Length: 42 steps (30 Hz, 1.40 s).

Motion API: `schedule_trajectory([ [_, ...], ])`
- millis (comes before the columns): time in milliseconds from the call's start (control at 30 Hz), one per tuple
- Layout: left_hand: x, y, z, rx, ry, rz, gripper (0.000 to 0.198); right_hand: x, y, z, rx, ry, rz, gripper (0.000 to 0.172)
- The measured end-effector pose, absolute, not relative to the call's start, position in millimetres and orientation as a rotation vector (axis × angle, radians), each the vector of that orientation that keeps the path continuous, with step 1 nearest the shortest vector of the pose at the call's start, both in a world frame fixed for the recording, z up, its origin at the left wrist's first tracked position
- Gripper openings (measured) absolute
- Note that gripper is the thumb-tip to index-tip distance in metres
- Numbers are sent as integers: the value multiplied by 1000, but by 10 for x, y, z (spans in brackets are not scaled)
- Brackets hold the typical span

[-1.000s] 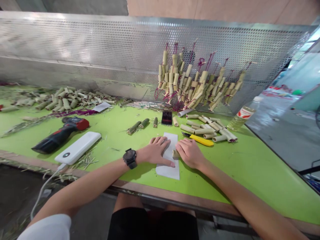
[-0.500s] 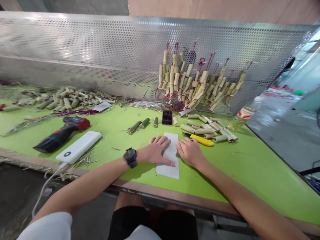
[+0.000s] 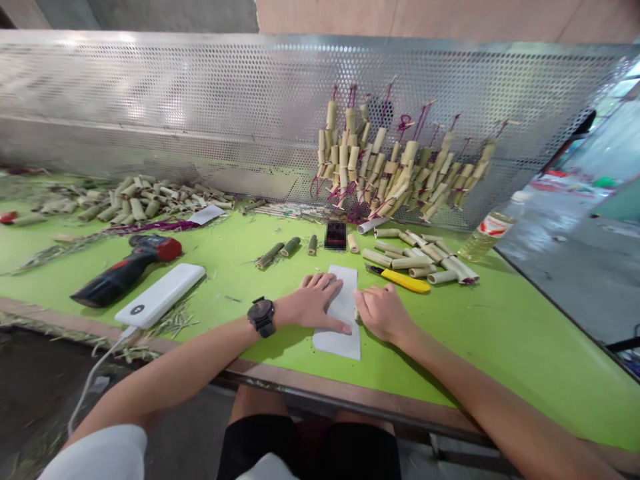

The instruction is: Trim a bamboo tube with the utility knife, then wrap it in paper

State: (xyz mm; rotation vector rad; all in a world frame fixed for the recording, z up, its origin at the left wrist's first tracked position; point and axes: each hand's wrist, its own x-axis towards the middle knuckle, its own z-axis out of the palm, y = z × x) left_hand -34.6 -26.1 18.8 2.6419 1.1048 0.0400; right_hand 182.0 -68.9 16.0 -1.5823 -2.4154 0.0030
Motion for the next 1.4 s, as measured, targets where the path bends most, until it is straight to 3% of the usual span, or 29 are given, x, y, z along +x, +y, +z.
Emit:
schedule_trajectory([
  [267, -340, -261, 164, 2641, 1109, 67, 123, 1763, -587, 164, -1643, -2381, -244, 55],
  [467, -336, -273, 180, 2627, 1099, 88, 122, 1702, -667, 142, -1466, -2513, -35, 56],
  [667, -328, -269, 176, 2624, 1119, 85, 123, 1762, -545, 177, -1666, -2415, -177, 54],
  [933, -330, -268, 165, 2639, 1110, 110, 121, 1685, -738, 140, -1477, -2472, 0, 54],
  [1100, -335, -254, 137, 2636, 1101, 96, 123, 1783, -597, 148, -1630, -2423, -38, 60],
  [1233, -340, -245, 124, 2637, 1118, 99, 125, 1832, -486, 148, -1750, -2306, -182, 54],
  [1400, -348, -246, 135, 2638, 1088, 94, 123, 1832, -574, 157, -1720, -2289, -61, 54],
])
